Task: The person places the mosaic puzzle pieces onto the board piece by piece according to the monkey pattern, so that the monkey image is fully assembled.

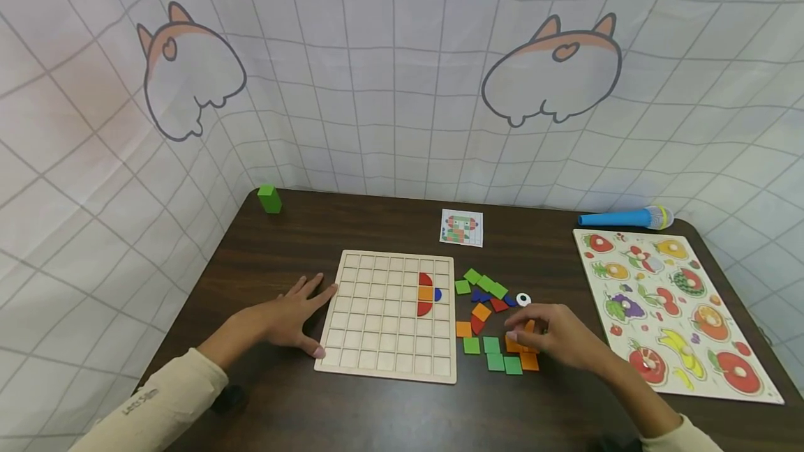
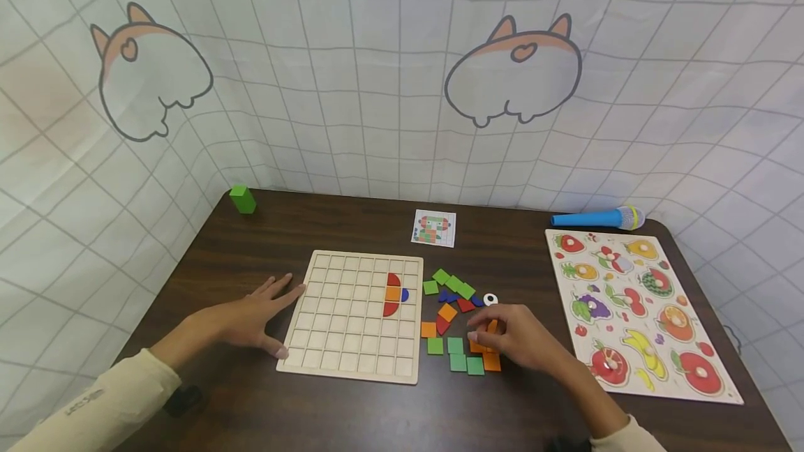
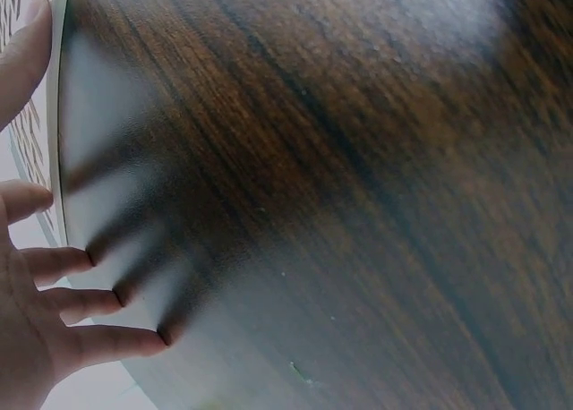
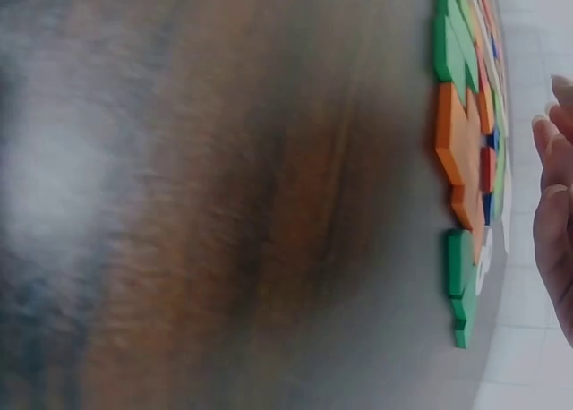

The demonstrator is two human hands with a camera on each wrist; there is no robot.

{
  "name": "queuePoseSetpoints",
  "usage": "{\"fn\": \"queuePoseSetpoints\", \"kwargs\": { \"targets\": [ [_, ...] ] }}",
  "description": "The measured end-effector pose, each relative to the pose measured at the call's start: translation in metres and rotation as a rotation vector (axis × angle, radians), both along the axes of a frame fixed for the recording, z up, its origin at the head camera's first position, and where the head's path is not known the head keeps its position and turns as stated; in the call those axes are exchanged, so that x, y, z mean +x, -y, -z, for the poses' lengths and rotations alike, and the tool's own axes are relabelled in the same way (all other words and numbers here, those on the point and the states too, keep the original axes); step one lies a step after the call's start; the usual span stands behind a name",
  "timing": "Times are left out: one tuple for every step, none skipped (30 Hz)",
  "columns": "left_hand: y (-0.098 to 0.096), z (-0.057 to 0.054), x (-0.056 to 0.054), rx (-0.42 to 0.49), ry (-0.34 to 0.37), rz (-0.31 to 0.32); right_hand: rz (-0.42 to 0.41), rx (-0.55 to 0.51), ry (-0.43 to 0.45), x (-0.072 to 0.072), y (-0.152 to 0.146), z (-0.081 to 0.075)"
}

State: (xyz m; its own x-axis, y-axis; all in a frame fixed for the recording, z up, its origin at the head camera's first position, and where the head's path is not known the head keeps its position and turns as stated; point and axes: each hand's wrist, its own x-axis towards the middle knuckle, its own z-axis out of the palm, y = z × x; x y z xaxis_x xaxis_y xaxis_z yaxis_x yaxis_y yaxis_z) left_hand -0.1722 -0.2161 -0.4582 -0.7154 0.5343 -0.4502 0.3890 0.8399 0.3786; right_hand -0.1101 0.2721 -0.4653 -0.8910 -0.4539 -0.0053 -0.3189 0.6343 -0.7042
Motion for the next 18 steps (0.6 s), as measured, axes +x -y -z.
{"fn": "queuePoseSetpoints", "kwargs": {
  "targets": [
    [0.000, -0.001, 0.000, 0.003, 0.001, -0.001, -0.004, 0.004, 0.010, 0.001, 0.000, 0.001],
    [0.000, -0.002, 0.000, 0.003, 0.001, -0.001, -0.007, 0.008, 0.016, 0.002, 0.001, 0.001],
    [-0.001, -0.002, 0.001, 0.004, 0.002, 0.000, -0.013, 0.013, 0.021, 0.003, 0.001, 0.002],
    [-0.001, -0.003, 0.001, 0.004, 0.003, 0.000, -0.021, 0.016, 0.028, 0.004, 0.002, 0.002],
    [-0.001, -0.004, 0.001, 0.003, 0.002, 0.001, -0.031, 0.017, 0.033, 0.004, 0.002, 0.003],
    [-0.001, -0.004, 0.001, 0.004, 0.003, 0.001, -0.043, 0.017, 0.039, 0.005, 0.003, 0.004],
    [-0.001, -0.005, 0.001, 0.005, 0.003, 0.000, -0.056, 0.017, 0.042, 0.006, 0.003, 0.004],
    [-0.001, -0.005, 0.001, 0.005, 0.003, 0.001, -0.069, 0.020, 0.042, 0.007, 0.003, 0.006],
    [-0.001, -0.005, 0.001, 0.006, 0.004, 0.000, -0.088, 0.019, 0.041, 0.008, 0.003, 0.007],
    [-0.001, -0.005, 0.001, 0.006, 0.004, 0.000, -0.101, 0.022, 0.040, 0.009, 0.003, 0.008],
    [-0.001, -0.005, 0.001, 0.006, 0.006, -0.001, -0.112, 0.033, 0.035, 0.010, 0.003, 0.009],
    [-0.001, -0.005, 0.001, 0.007, 0.008, -0.002, -0.122, 0.046, 0.029, 0.011, 0.004, 0.010],
    [-0.001, -0.005, 0.001, 0.007, 0.011, -0.003, -0.129, 0.063, 0.022, 0.012, 0.004, 0.011],
    [-0.001, -0.005, 0.001, 0.007, 0.014, -0.005, -0.135, 0.081, 0.015, 0.012, 0.004, 0.011],
    [-0.001, -0.005, 0.001, 0.007, 0.017, -0.006, -0.138, 0.098, 0.006, 0.013, 0.005, 0.011],
    [-0.001, -0.005, 0.001, 0.006, 0.021, -0.007, -0.135, 0.119, 0.003, 0.013, 0.006, 0.012],
    [-0.001, -0.005, 0.001, 0.007, 0.026, -0.008, -0.133, 0.138, 0.000, 0.014, 0.006, 0.012],
    [-0.001, -0.005, 0.001, 0.007, 0.028, -0.009, -0.131, 0.155, -0.004, 0.014, 0.007, 0.012]
  ]
}}
